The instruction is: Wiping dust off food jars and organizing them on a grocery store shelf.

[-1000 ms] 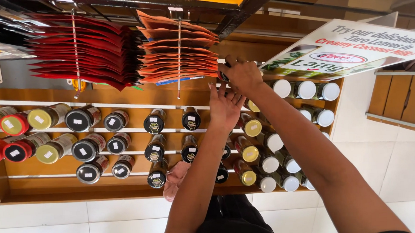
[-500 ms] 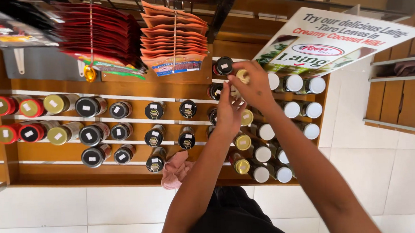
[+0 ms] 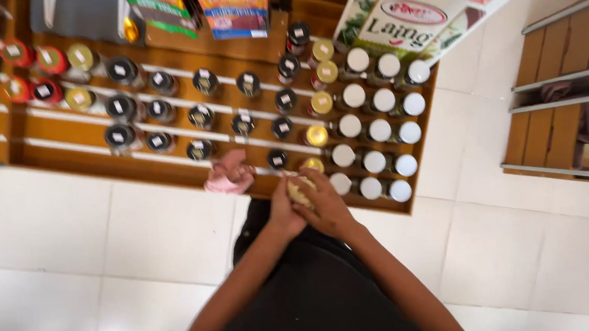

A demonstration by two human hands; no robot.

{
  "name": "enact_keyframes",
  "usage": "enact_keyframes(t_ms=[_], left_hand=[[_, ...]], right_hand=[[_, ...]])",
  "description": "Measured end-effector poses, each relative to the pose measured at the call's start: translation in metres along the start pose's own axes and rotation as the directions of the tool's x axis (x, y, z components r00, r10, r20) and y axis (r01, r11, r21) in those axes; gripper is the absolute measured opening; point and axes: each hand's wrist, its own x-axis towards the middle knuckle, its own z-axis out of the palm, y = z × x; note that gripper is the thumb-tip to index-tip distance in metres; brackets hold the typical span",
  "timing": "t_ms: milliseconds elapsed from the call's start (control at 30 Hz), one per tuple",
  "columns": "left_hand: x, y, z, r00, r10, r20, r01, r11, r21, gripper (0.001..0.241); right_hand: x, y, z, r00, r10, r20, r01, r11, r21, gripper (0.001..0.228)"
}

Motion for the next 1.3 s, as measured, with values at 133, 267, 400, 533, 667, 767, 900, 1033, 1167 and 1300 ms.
enact_keyframes(t_ms=[133, 267, 400, 533, 667, 767, 900, 1033, 1167, 1300], left_hand=[[-0.043, -0.005, -0.028, 0.981, -0.053, -0.184, 0.087, 0.979, 0.184, 0.044], [-0.018, -0.014, -0.110, 0.993, 0.111, -0.045, -0.080, 0.892, 0.446, 0.032], [-0.030, 0.010, -0.116, 0.969, 0.215, -0.122, -0.078, 0.735, 0.673, 0.028], [-0.057, 0.056, -0.105, 0.836, 0.473, -0.279, -0.162, 0.697, 0.698, 0.023], [-0.061, 0.117, -0.139, 0.735, 0.574, -0.360, -0.119, 0.633, 0.765, 0.020], [-0.063, 0.168, -0.184, 0.755, 0.594, -0.277, -0.175, 0.591, 0.788, 0.032], [-0.050, 0.225, -0.238, 0.663, 0.727, -0.181, -0.196, 0.402, 0.895, 0.061], [-0.066, 0.266, -0.193, 0.639, 0.767, -0.059, -0.090, 0.151, 0.984, 0.065], [-0.052, 0.290, -0.192, 0.663, 0.739, 0.116, -0.088, -0.077, 0.993, 0.064], [-0.035, 0.304, -0.205, 0.694, 0.675, 0.251, 0.097, -0.433, 0.896, 0.064]], right_hand=[[-0.072, 0.011, 0.040, 0.984, 0.030, 0.175, -0.044, 0.996, 0.077, 0.046], [-0.086, 0.006, 0.071, 0.917, 0.252, 0.308, -0.266, 0.964, 0.001, 0.051], [-0.076, 0.005, 0.093, 0.892, 0.166, 0.420, -0.321, 0.887, 0.331, 0.088], [-0.052, 0.010, 0.102, 0.849, 0.320, 0.420, -0.510, 0.700, 0.499, 0.087], [-0.022, -0.011, 0.113, 0.817, 0.384, 0.430, -0.525, 0.805, 0.278, 0.069], [-0.014, 0.006, 0.163, 0.895, 0.215, 0.391, -0.298, 0.940, 0.166, 0.065], [0.019, 0.005, 0.210, 0.841, 0.303, 0.448, -0.310, 0.949, -0.059, 0.073], [0.046, -0.002, 0.248, 0.847, 0.321, 0.423, -0.314, 0.945, -0.089, 0.075], [0.066, -0.006, 0.271, 0.851, 0.362, 0.380, -0.331, 0.932, -0.147, 0.076], [0.073, 0.003, 0.291, 0.858, 0.363, 0.364, -0.355, 0.930, -0.090, 0.072]])
